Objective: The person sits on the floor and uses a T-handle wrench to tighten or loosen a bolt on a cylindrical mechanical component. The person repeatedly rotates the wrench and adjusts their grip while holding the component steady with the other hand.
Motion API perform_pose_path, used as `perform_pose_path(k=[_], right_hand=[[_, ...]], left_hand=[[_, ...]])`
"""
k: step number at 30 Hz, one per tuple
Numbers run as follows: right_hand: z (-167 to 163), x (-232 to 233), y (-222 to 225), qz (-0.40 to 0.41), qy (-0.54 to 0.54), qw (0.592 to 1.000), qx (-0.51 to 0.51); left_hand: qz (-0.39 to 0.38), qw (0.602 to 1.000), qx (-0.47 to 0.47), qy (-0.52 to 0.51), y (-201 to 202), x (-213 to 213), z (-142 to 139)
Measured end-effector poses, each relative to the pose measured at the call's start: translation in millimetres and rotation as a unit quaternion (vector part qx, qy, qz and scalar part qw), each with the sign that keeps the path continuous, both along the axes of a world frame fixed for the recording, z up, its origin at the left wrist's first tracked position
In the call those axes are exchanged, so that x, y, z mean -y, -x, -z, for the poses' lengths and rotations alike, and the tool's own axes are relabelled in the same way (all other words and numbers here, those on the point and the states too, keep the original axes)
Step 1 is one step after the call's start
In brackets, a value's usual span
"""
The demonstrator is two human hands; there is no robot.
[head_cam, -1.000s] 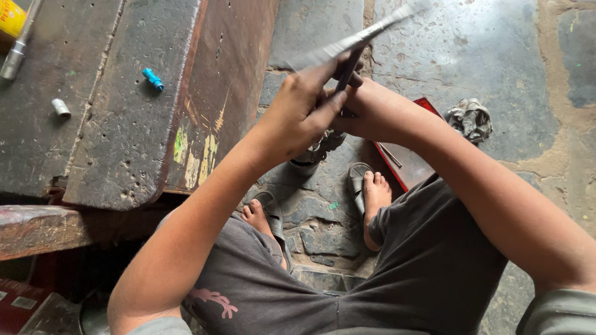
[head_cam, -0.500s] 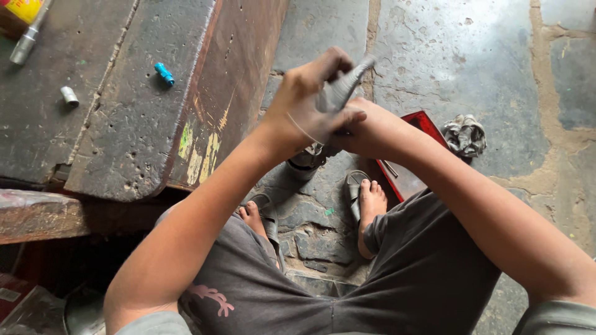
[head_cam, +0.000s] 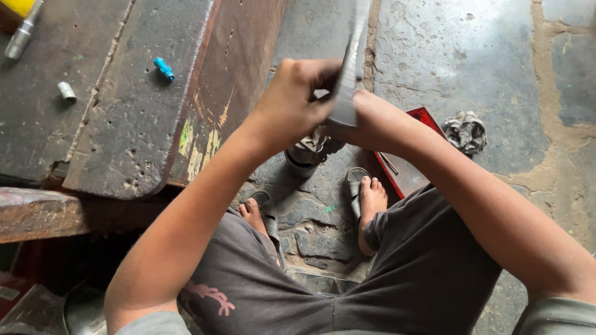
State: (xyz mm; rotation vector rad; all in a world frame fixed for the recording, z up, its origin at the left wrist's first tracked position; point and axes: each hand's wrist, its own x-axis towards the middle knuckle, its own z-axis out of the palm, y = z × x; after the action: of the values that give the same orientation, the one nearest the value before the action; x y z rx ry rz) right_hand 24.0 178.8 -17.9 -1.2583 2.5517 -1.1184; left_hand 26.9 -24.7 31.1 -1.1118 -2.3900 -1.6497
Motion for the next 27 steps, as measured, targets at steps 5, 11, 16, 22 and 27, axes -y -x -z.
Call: perform_pose_path(k=[5, 11, 16, 22, 27], right_hand=[[-1, 2, 3, -0.003, -0.128, 0.992, 0.001], [19, -9, 9, -0.008, -0.118, 0.993, -0.015], [21, -12, 6, 0.014, -0.050, 0.993, -0.109], [5, -5, 2, 0.029, -0.101, 0.994, 0.007], [3, 1, 1, 0.043, -0.110, 0.992, 0.040]], left_hand=[[-0.088, 0.982, -0.124, 0.109, -5, 0, -2], [-0.001, 0.995, -0.097, 0.037, -13, -4, -3], [0.022, 0.986, 0.160, 0.036, -6, -3, 0], [-0.042, 0.993, -0.106, 0.002, 0, 1, 5], [-0.090, 0.987, -0.117, 0.064, -1, 1, 4]])
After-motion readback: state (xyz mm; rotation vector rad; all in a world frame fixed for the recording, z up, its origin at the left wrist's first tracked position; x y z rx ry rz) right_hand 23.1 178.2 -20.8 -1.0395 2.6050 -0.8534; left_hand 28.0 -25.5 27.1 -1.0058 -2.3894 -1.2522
